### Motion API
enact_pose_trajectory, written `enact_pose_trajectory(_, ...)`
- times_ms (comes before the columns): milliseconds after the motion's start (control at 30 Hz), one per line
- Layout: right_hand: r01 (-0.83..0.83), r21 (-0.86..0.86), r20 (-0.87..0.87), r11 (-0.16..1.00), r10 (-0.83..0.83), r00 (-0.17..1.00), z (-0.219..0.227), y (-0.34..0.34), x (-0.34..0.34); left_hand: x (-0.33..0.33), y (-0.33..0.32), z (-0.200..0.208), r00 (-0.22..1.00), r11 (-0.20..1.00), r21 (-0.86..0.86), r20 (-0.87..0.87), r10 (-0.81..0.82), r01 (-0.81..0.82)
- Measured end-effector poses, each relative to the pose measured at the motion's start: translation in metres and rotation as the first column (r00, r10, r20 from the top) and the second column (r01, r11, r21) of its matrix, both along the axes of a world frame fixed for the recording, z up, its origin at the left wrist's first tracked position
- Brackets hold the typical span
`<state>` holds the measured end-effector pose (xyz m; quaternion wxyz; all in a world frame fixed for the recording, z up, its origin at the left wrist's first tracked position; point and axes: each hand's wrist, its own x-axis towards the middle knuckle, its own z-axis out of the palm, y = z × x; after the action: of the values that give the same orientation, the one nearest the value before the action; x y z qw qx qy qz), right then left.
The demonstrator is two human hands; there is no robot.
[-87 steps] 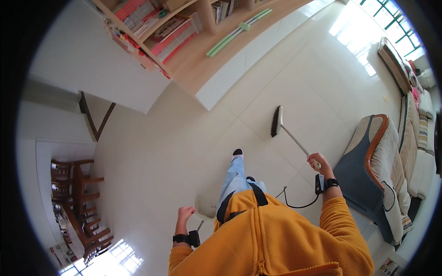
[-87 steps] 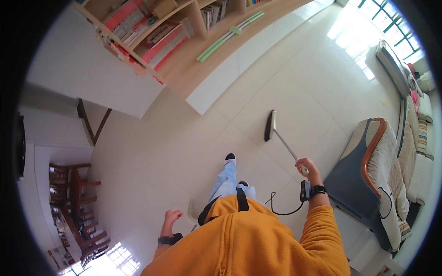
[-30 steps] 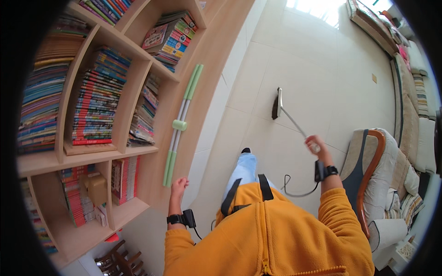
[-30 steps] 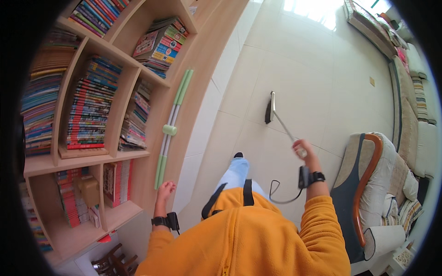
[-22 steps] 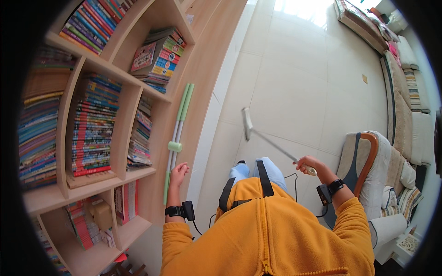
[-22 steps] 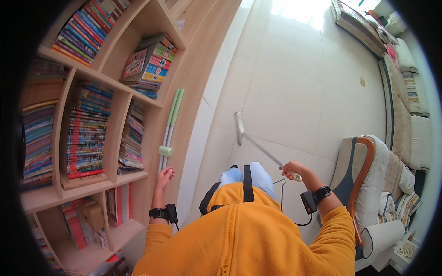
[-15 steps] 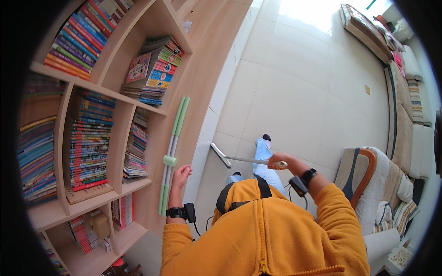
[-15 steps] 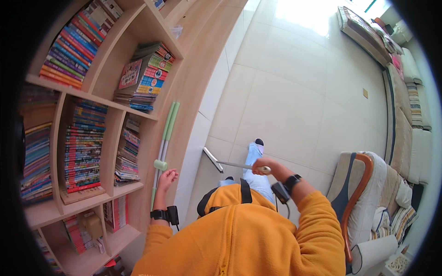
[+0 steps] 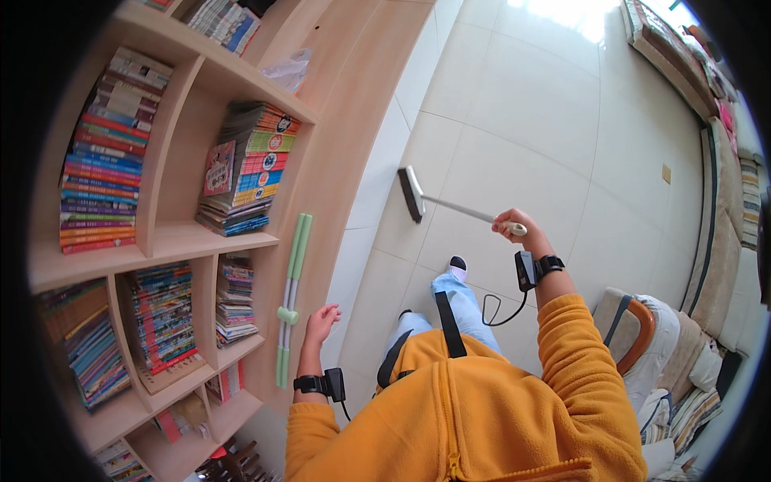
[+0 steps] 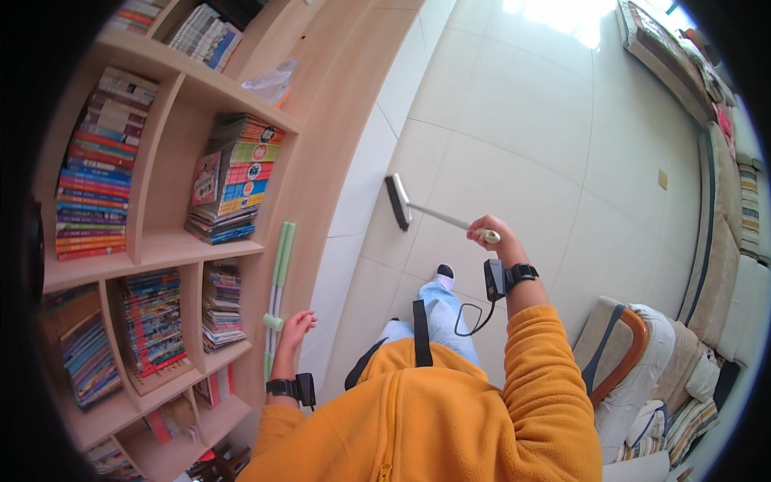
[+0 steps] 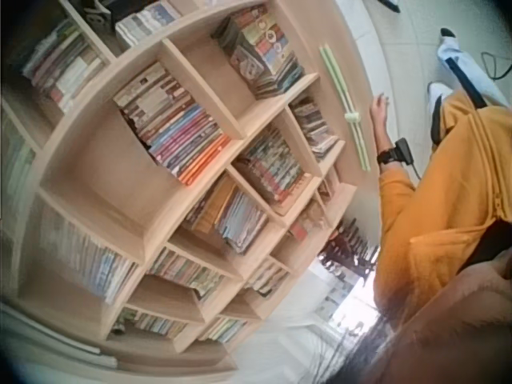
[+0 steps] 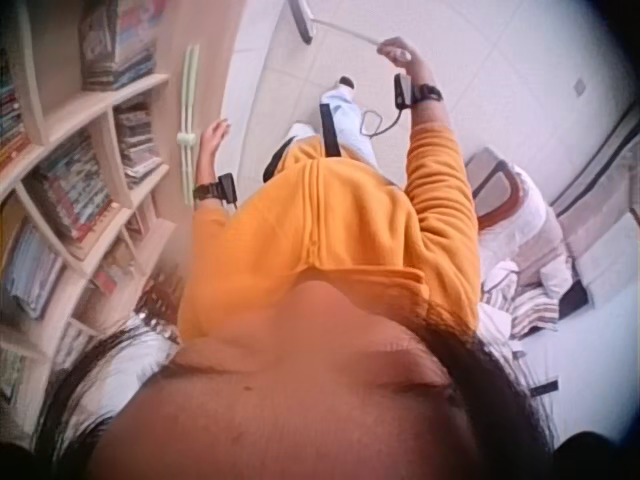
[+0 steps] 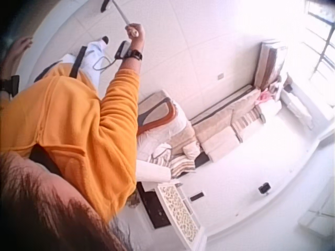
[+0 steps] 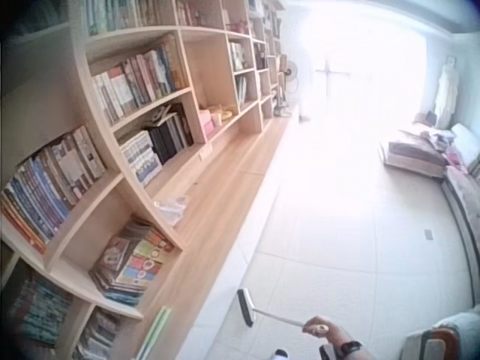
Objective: The person sweeps a tiled floor with a broom and dustpan, moving debris into the dustpan and then sweeping around furniture and along the window. The person continues sweeping different areas of the room, including near a sofa and bookshelf.
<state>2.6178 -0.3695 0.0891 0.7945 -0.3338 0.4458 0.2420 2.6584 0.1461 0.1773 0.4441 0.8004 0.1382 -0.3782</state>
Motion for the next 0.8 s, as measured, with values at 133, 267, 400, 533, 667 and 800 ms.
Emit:
enact_pose_trajectory(133, 0.285, 0.041, 0.071, 0.958, -0.287, 0.955, 0.02, -0.037, 0.0, 0.039, -0.042, 0.007, 0.998, 0.997, 0.032, 0.015, -0.066, 0.066)
enact_pose_trajectory(267, 0.379, 0.012, 0.125, 0.925, -0.378, 0.917, 0.029, -0.066, -0.027, 0.071, -0.074, 0.011, 0.995, 0.995, -0.005, 0.034, -0.099, 0.099)
enact_pose_trajectory(400, 0.484, 0.204, 0.056, 0.851, -0.504, 0.862, 0.018, -0.094, -0.053, 0.096, -0.094, -0.003, 0.993, 0.991, -0.057, 0.022, -0.117, 0.118)
enact_pose_trajectory(533, 0.592, 0.092, -0.059, 0.801, -0.589, 0.806, 0.022, -0.119, -0.061, 0.125, -0.099, -0.023, 0.991, 0.986, -0.103, 0.029, -0.129, 0.131)
enact_pose_trajectory(667, 0.662, 0.053, 0.065, 0.747, -0.664, 0.745, 0.045, -0.128, -0.061, 0.177, -0.099, -0.032, 0.997, 0.98, -0.183, 0.026, -0.072, 0.076)
enact_pose_trajectory(800, 0.744, -0.098, 0.442, 0.661, -0.641, 0.628, 0.041, -0.12, -0.06, 0.246, -0.103, -0.047, 0.998, 0.994, -0.099, 0.046, -0.035, 0.04)
